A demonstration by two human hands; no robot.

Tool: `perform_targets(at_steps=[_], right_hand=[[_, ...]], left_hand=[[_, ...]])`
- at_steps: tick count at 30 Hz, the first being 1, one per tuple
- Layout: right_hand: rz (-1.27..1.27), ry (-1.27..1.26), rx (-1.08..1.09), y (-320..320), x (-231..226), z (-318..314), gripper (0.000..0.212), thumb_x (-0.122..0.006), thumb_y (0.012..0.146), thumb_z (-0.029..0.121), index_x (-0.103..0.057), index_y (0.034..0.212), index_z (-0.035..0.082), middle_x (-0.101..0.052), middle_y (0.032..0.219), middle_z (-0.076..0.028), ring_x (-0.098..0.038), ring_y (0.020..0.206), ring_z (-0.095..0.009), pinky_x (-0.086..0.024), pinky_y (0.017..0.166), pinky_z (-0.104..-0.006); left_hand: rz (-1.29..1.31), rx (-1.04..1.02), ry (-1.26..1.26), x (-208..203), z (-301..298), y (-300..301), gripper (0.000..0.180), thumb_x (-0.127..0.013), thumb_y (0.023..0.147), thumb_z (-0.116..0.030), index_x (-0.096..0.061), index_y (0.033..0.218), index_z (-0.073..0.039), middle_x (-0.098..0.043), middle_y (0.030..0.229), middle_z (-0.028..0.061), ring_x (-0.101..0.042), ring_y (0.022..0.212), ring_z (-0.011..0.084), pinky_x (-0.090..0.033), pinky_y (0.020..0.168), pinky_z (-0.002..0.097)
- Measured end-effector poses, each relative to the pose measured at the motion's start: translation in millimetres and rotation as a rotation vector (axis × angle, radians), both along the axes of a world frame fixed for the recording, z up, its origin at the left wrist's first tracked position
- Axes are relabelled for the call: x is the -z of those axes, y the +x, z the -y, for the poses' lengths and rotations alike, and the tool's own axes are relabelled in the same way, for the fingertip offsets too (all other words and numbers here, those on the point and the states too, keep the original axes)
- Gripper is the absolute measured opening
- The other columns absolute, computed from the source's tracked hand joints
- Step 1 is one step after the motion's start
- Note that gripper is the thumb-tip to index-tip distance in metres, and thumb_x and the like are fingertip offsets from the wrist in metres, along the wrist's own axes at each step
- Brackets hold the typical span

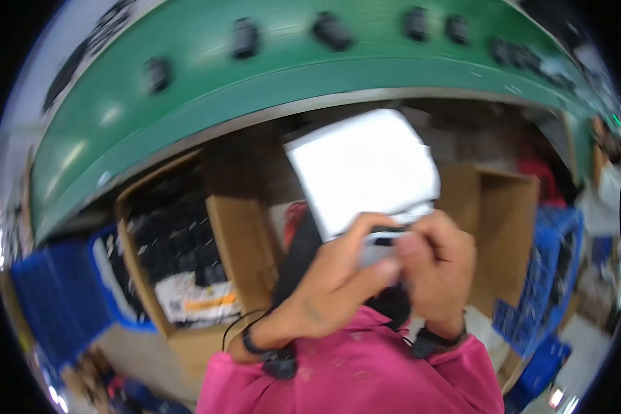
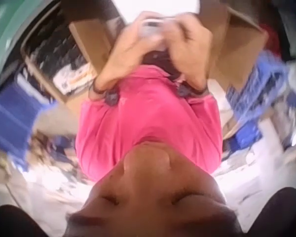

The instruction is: The person picks up a mouse from a box, peels a sticker from a sheet, and presses it onto the bottom of the mouse. After repeating this for a second sticker, the person places the mouse onto a conveyor belt and reaches for another one.

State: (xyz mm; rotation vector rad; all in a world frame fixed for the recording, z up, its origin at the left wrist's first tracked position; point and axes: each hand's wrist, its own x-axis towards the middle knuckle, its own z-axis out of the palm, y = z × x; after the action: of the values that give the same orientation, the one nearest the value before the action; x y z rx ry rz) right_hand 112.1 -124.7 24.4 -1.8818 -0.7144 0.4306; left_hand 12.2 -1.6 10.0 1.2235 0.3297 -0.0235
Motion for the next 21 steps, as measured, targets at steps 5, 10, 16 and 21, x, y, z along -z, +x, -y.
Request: perform_targets(at_steps=[5,10,16,21], right_hand=[[-0.382,0.045,-0.026,-7.8,8.3,15.0,0.024,-0.045,0.1,0.019,-0.053,0.085,0.001,-0.052,0.065,-0.003,-0.049,0.055,-0.008,-0.038,0.047,-0.0196],[-0.349,0.103,-0.001,14.4,38.0,38.6,0.02,-0.044,0.1,0.017,-0.052,0.09,0.002,-0.048,0.066,-0.002,-0.044,0.054,-0.007,-0.035,0.048,-0.019],[-0.302,0.133,0.255,29.7,47.6,63.9,0.019,-0.046,0.099,0.015,-0.053,0.087,0.003,-0.046,0.066,-0.001,-0.042,0.057,-0.005,-0.034,0.05,-0.0176],[-0.292,0.12,0.298,30.6,54.6,64.2,0.017,-0.048,0.099,0.014,-0.053,0.087,0.003,-0.046,0.066,0.0,-0.042,0.056,-0.005,-0.034,0.05,-0.0179]], left_hand=[[0.061,0.038,0.126,12.3,-28.7,-23.0,0.038,-0.041,0.097,-0.027,-0.046,0.122,0.0,-0.054,0.087,0.0035,-0.05,0.078,0.0117,-0.041,0.071,0.0263],[-0.222,-0.606,0.436,81.6,-93.5,-124.2,0.038,-0.044,0.097,-0.021,-0.05,0.127,0.001,-0.061,0.107,0.0086,-0.059,0.093,0.0126,-0.047,0.083,0.0263],[-0.89,-1.072,0.956,192.7,-131.6,-316.6,0.047,-0.077,0.074,-0.026,-0.065,0.112,-0.001,-0.069,0.086,0.0175,-0.066,0.073,0.0242,-0.05,0.071,0.0335],[-1.317,-0.773,1.278,256.4,-118.7,-359.0,0.052,-0.076,0.074,-0.028,-0.064,0.117,-0.003,-0.062,0.09,0.0231,-0.062,0.086,0.0385,-0.048,0.075,0.0439]])
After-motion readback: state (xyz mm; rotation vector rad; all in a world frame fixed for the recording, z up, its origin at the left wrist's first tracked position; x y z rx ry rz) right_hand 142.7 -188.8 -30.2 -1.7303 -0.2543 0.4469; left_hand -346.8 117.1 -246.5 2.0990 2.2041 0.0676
